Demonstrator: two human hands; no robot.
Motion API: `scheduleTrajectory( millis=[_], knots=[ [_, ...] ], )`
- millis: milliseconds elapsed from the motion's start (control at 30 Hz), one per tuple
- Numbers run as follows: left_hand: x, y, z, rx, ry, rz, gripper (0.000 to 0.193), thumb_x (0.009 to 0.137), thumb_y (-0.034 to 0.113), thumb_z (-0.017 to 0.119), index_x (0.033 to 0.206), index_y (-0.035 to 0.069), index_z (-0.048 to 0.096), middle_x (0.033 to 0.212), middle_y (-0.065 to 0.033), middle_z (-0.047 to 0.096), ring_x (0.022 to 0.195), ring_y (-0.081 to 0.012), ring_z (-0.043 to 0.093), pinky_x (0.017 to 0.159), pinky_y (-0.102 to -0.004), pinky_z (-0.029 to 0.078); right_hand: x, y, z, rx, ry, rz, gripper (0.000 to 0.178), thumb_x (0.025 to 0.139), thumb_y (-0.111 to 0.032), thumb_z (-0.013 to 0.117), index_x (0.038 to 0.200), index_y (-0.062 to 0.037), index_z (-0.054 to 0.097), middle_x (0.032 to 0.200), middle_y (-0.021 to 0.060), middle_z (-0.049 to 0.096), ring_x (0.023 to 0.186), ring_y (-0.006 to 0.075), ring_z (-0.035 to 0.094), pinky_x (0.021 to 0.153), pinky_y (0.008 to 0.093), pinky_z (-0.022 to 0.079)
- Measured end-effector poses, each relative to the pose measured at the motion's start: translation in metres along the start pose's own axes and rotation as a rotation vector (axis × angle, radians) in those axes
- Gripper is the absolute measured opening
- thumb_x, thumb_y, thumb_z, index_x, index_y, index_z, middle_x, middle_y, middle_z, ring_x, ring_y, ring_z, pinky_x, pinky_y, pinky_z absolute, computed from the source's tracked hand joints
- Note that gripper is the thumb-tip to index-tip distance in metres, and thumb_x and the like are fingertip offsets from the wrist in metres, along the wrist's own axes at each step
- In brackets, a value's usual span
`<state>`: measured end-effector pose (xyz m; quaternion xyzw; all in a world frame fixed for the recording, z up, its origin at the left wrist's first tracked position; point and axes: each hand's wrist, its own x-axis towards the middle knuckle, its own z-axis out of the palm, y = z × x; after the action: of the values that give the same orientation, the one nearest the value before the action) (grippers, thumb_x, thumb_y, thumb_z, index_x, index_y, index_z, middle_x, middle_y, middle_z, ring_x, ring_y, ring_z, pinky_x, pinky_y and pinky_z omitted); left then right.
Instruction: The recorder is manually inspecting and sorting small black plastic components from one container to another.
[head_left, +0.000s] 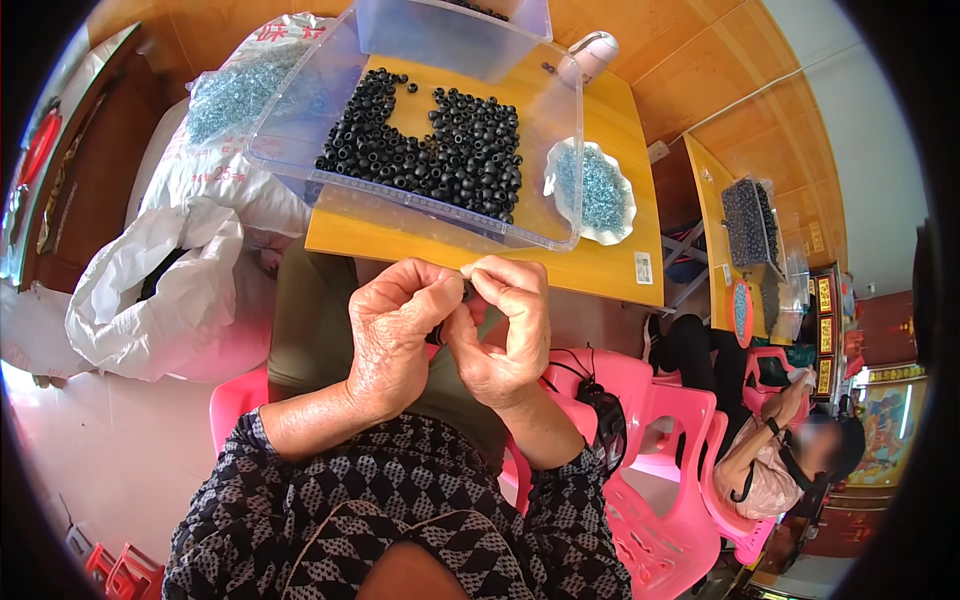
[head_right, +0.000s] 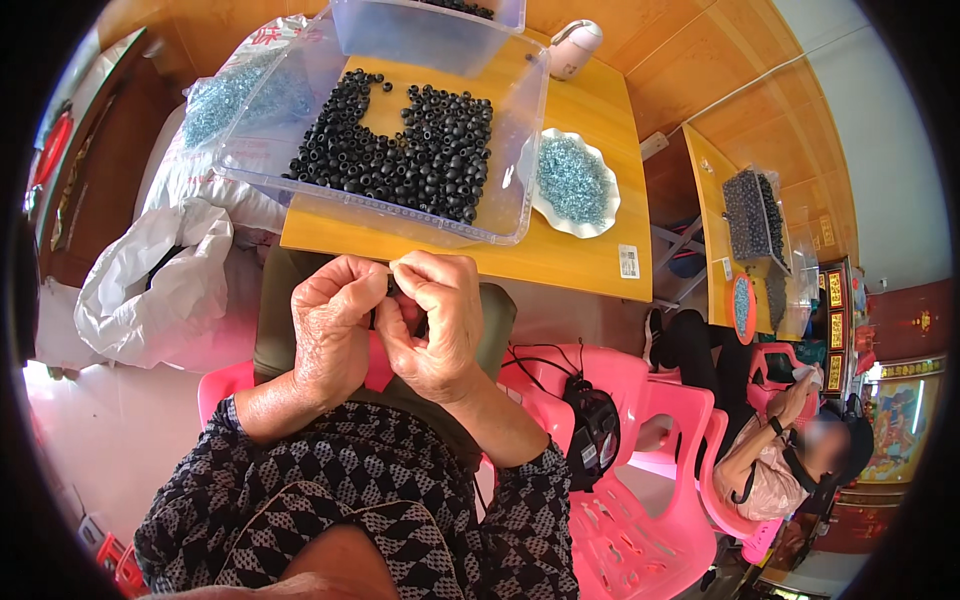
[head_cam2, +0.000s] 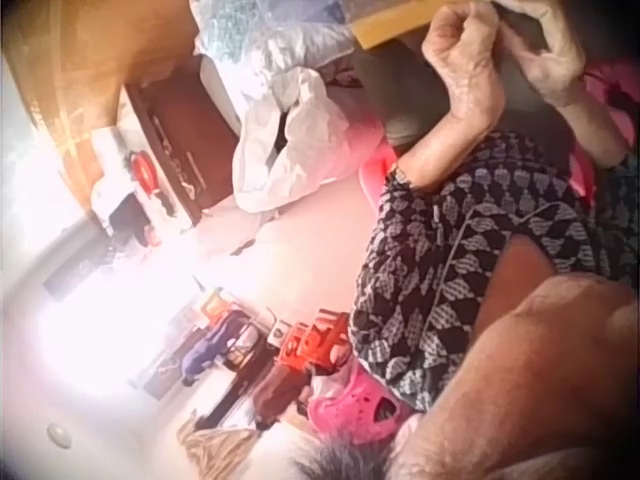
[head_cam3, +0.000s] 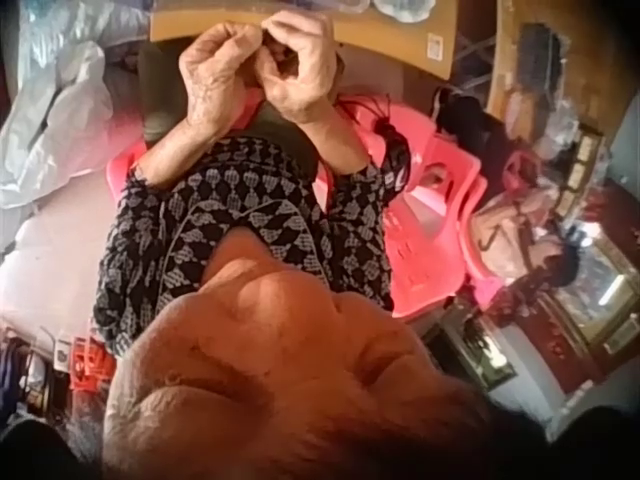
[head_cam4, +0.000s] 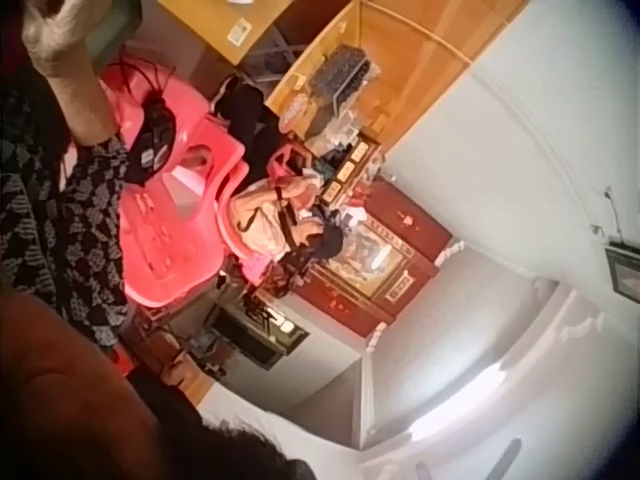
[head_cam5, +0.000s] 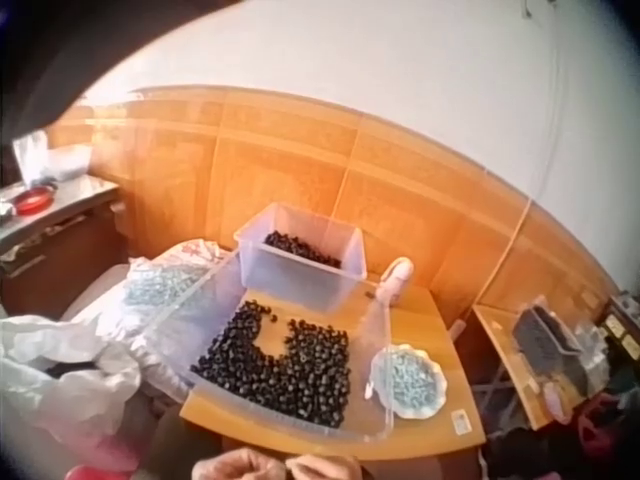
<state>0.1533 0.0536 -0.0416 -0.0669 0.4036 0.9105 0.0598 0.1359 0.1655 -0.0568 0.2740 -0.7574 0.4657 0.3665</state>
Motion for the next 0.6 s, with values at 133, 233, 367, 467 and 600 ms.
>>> scheduleTrajectory(
  millis=[133, 233, 367, 467, 600],
  knots=[
    [0.000, 0.005, 0.005, -0.010, 0.016, 0.020, 0.012, 0.083, 0.007, 0.056, 0.077, -0.003, 0.056, 0.073, -0.0044, 0.059, 0.064, -0.0091, 0.055, 0.058, -0.0211, 0.044, 0.004, -0.008, 0.001, 0.025, 0.000, 0.046, 0.039, 0.063, 0.015, 0.064, 0.098, 0.0017, 0.052, 0.097, 0.0144, 0.057, 0.078, 0.0248, 0.054, 0.061, 0.0300, 0.045],
    [-0.002, 0.005, 0.004, -0.017, -0.013, 0.063, 0.011, 0.083, 0.006, 0.056, 0.077, -0.003, 0.056, 0.074, -0.0048, 0.059, 0.067, -0.0104, 0.056, 0.060, -0.0223, 0.045, 0.003, -0.014, -0.001, 0.086, 0.006, 0.160, 0.039, 0.061, 0.017, 0.063, 0.096, 0.0036, 0.055, 0.099, 0.0172, 0.058, 0.085, 0.0245, 0.057, 0.072, 0.0305, 0.047],
    [-0.004, 0.001, -0.001, 0.018, 0.003, 0.071, 0.011, 0.084, 0.006, 0.055, 0.078, -0.004, 0.056, 0.075, -0.0049, 0.059, 0.067, -0.0104, 0.055, 0.062, -0.0228, 0.046, 0.002, -0.012, -0.003, 0.008, -0.021, 0.083, 0.042, 0.060, 0.017, 0.063, 0.099, 0.0042, 0.055, 0.098, 0.0170, 0.059, 0.083, 0.0254, 0.057, 0.067, 0.0308, 0.048],
    [-0.006, 0.002, 0.001, 0.022, 0.014, 0.055, 0.012, 0.084, 0.006, 0.055, 0.078, -0.004, 0.056, 0.074, -0.0049, 0.059, 0.066, -0.0103, 0.055, 0.062, -0.0225, 0.046, 0.003, -0.009, -0.005, -0.091, -0.033, -0.035, 0.043, 0.059, 0.015, 0.064, 0.100, 0.0050, 0.055, 0.096, 0.0162, 0.060, 0.079, 0.0262, 0.058, 0.062, 0.0312, 0.048],
    [-0.005, 0.001, 0.003, -0.047, -0.013, 0.035, 0.012, 0.084, 0.007, 0.055, 0.077, -0.004, 0.056, 0.073, -0.0048, 0.059, 0.065, -0.0097, 0.054, 0.061, -0.0214, 0.045, 0.005, -0.004, -0.005, -0.161, -0.041, -0.138, 0.042, 0.058, 0.013, 0.067, 0.097, 0.0057, 0.055, 0.092, 0.0154, 0.061, 0.072, 0.0269, 0.058, 0.058, 0.0312, 0.048]
  ],
)
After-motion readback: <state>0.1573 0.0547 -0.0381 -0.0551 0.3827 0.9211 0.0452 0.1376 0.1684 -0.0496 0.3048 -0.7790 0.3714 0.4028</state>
